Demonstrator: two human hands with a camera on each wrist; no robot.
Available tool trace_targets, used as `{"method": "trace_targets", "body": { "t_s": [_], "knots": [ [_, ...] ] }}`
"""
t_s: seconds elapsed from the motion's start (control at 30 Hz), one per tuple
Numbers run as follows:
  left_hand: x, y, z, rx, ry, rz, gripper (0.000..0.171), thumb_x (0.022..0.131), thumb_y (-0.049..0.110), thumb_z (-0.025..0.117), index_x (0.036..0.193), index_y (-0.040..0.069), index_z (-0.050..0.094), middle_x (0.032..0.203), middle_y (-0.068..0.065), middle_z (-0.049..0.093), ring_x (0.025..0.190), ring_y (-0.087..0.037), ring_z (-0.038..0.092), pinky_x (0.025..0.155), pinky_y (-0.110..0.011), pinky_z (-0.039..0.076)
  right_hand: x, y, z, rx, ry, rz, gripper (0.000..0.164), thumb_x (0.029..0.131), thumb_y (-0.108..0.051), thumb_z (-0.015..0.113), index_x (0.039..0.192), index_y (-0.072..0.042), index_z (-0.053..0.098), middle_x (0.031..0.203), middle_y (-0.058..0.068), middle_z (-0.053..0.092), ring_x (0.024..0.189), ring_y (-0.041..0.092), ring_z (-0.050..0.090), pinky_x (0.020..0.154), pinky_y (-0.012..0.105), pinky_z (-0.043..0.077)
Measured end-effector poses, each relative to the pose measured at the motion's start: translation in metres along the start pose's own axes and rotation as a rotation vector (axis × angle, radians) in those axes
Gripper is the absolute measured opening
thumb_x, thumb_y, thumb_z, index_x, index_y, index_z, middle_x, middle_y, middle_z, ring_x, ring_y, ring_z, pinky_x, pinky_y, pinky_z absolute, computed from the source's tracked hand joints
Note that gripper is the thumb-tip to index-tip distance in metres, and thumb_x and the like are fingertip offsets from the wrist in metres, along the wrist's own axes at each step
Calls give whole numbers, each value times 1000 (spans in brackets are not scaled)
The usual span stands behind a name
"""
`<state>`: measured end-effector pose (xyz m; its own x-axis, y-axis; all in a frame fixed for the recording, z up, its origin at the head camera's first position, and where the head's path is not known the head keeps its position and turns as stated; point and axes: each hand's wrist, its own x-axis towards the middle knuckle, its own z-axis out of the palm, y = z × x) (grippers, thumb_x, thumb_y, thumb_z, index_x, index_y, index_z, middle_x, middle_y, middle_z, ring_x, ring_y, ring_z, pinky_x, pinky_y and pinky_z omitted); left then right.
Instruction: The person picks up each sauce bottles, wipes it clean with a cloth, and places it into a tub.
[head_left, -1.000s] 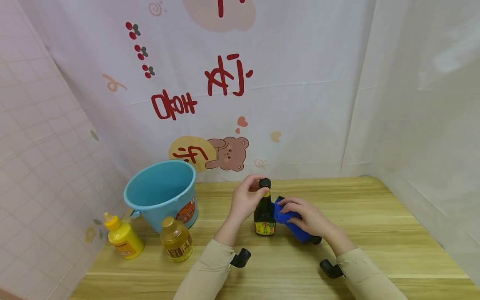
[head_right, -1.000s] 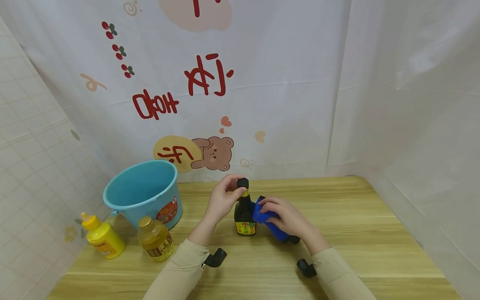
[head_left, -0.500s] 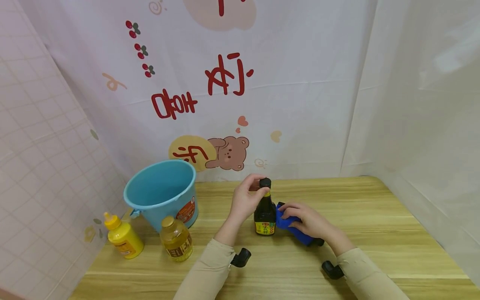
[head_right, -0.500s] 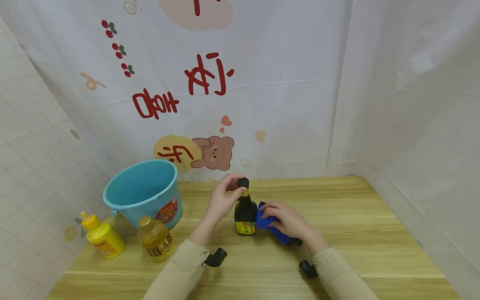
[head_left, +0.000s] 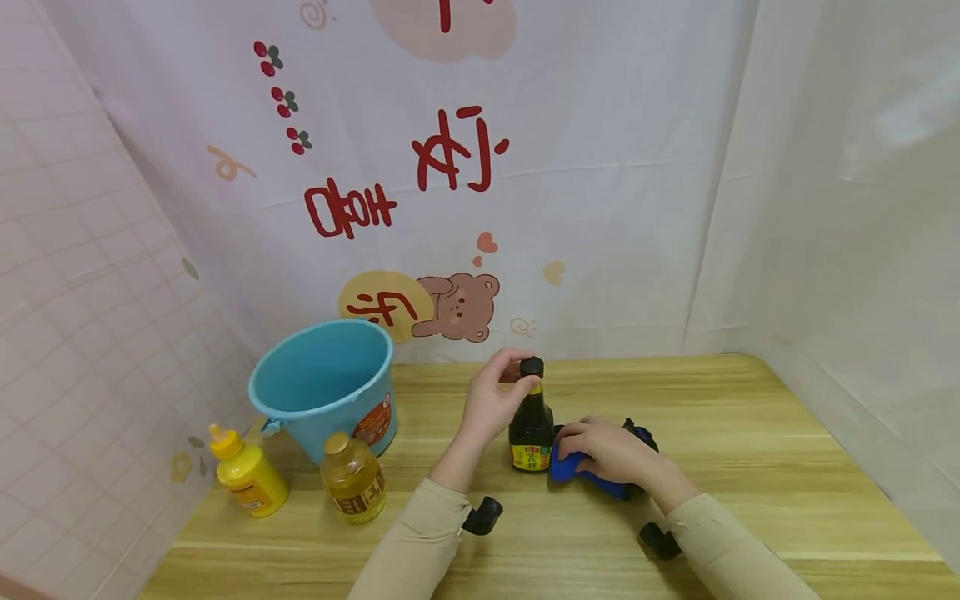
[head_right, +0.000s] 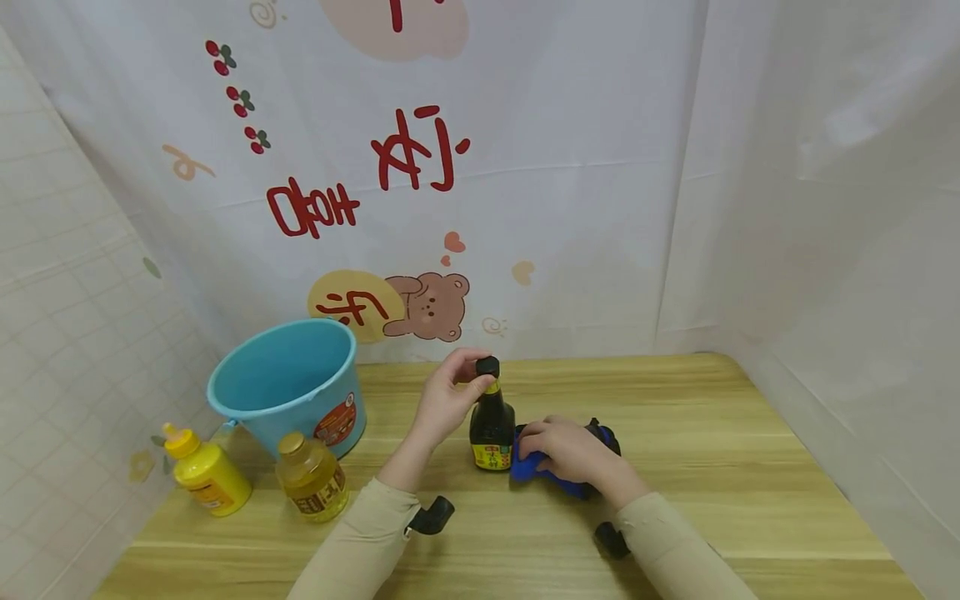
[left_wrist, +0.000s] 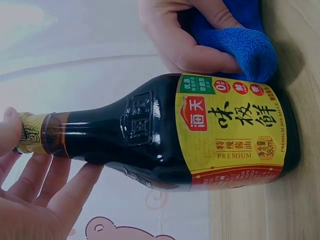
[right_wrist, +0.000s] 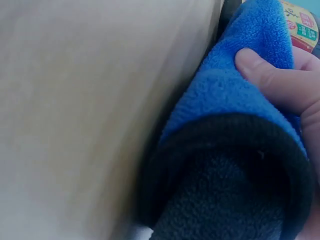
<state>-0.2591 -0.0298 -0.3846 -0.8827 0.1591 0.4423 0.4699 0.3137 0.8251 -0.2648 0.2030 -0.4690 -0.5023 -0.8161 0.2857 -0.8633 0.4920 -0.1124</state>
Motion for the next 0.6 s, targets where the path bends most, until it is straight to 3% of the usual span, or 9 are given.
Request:
{"method": "trace_targets", "body": {
  "t_s": [0.2,0.3,0.43,0.6],
  "knots": [
    [0,-2,0,12,0,11,28,92,20,72,119,19,67,101,-1,70,95,-21,66,77,-36,56,-3,-1,-8,20,-70,27,31,79,-5,82,102,-21,70,115,-2,65,102,23,60,85,38,53],
    [1,-3,0,18,3,19,27,92,20,72,119,19,67,101,-2,70,95,-22,66,78,-37,56,-6,1,-19,74,-33,6,31,81,-3,80,105,-18,69,115,-2,64,105,24,62,87,41,53],
    [1,-4,1,15,4,4,28,92,20,73,119,20,67,102,-1,70,95,-20,66,77,-37,56,-6,4,-41,135,152,-57,41,78,6,79,111,-16,66,118,4,63,107,27,62,87,43,53],
    [2,-4,0,10,-2,13,29,92,19,72,120,19,66,103,-1,70,96,-21,66,78,-38,56,5,3,-66,167,446,-85,55,71,20,75,112,-15,67,124,10,61,112,34,59,97,27,47]
  ]
}}
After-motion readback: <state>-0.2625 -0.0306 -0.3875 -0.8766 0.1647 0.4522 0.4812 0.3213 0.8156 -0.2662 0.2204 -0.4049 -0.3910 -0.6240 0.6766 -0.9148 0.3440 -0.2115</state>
